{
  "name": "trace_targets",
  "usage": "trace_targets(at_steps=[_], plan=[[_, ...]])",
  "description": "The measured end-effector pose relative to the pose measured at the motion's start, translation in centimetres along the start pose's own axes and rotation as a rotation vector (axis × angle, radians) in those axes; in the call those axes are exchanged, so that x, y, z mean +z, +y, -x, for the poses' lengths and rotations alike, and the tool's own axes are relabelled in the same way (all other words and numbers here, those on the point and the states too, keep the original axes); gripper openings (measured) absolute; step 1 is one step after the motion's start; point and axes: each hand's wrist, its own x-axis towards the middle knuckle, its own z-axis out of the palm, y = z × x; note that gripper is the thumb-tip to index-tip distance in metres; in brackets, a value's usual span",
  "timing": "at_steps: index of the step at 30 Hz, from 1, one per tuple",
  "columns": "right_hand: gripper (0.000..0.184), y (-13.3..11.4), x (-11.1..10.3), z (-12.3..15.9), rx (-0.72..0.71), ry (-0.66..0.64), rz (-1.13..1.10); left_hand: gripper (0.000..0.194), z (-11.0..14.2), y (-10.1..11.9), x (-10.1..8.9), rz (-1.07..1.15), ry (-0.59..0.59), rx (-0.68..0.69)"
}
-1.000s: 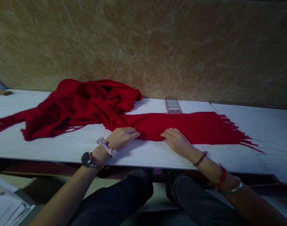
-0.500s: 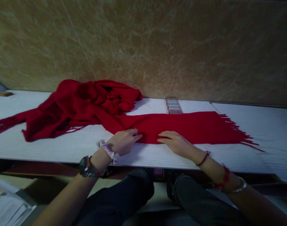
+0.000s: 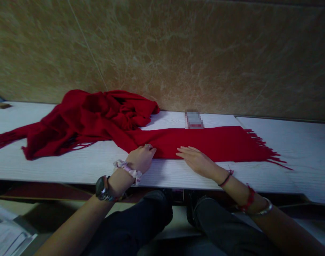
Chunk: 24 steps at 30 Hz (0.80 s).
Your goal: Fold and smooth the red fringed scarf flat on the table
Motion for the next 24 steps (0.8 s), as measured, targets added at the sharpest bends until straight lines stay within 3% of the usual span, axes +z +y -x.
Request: trace_targets(at_steps=[5,11,13,20,24], plan=[[0.042,-0.1,-0.2,0.1,0.047,-0.010,0.000,0.041,0.5,1.7,-1.2,-0.055,-0.115,-0.122],[0.043,-0.2,-0.5,0.2,0.043,-0.031,-0.011,0.048,-0.2,1.7,0.2,0.041,0.070,0.235],[0.043,-0.2,-0.5,0.2,0.044,-0.030,-0.014,0.047,-0.5,1.5,0.9,0.094,0.066,0.273],[0.041,-0.2,-0.4,0.3,0.039,-0.005,-0.015,0.035,-0.1,1.2,1.0,0.075,0.032,-0.073],[0.040,-0.2,-0.3,0.3,0.015,0.012,-0.023,0.029,-0.1,2.2,0.5,0.008,0.112,-0.081]])
